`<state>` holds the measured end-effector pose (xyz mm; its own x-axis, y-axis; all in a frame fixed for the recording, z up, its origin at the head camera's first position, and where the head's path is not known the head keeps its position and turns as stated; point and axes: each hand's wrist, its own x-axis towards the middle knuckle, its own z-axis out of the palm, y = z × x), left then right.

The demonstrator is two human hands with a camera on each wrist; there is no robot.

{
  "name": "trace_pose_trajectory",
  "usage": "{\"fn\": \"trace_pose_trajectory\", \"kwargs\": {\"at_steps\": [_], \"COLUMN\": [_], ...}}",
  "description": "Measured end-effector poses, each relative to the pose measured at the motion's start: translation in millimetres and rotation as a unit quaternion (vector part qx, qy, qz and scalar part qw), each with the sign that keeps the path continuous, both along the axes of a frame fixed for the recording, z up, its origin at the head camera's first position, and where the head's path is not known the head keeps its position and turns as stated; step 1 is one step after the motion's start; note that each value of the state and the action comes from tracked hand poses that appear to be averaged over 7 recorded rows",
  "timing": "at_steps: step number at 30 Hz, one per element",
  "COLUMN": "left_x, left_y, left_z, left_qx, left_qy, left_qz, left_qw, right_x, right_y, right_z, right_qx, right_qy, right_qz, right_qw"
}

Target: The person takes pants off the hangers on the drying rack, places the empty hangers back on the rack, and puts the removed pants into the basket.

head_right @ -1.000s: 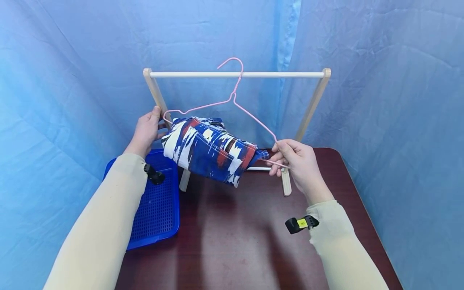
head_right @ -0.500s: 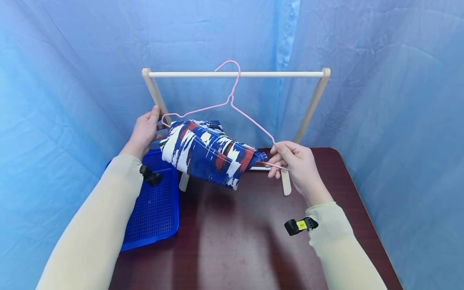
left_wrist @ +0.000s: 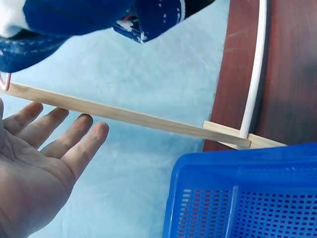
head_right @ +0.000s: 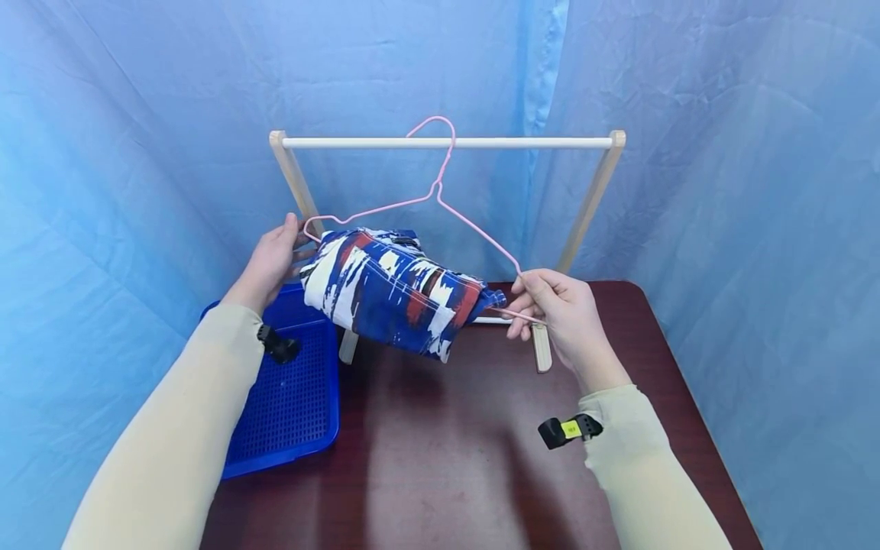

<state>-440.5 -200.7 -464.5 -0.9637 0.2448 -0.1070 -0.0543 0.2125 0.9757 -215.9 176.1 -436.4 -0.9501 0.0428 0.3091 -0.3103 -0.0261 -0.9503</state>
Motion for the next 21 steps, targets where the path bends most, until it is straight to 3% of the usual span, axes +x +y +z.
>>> {"fn": "trace_pose_trajectory", "kwargs": {"at_steps": [6,15,21], "left_x": [5.6,10.6,15.7], "left_y": [-7.5,-15.4,-15.4], "left_z": [-2.8,-6.3,-3.5], "left_qx": [-0.009,-0.008,-0.008], "left_qy": [-0.002,0.017,0.074], "left_qz": [-0.024,-0.035,-0.028], "left_qw": [0.9997,0.9992,0.9968], "right_x": [2.0,0.7,0.0], "right_y": [-0.7,-1.3,-0.8], "right_z": [3.1,3.1,1.8], "right_qx": [-0.003,-0.005,-0.015], "right_qy": [-0.004,-0.001,0.006], "right_qz": [-0.001,0.000,0.007], "right_qw": [1.000,1.000,1.000]}}
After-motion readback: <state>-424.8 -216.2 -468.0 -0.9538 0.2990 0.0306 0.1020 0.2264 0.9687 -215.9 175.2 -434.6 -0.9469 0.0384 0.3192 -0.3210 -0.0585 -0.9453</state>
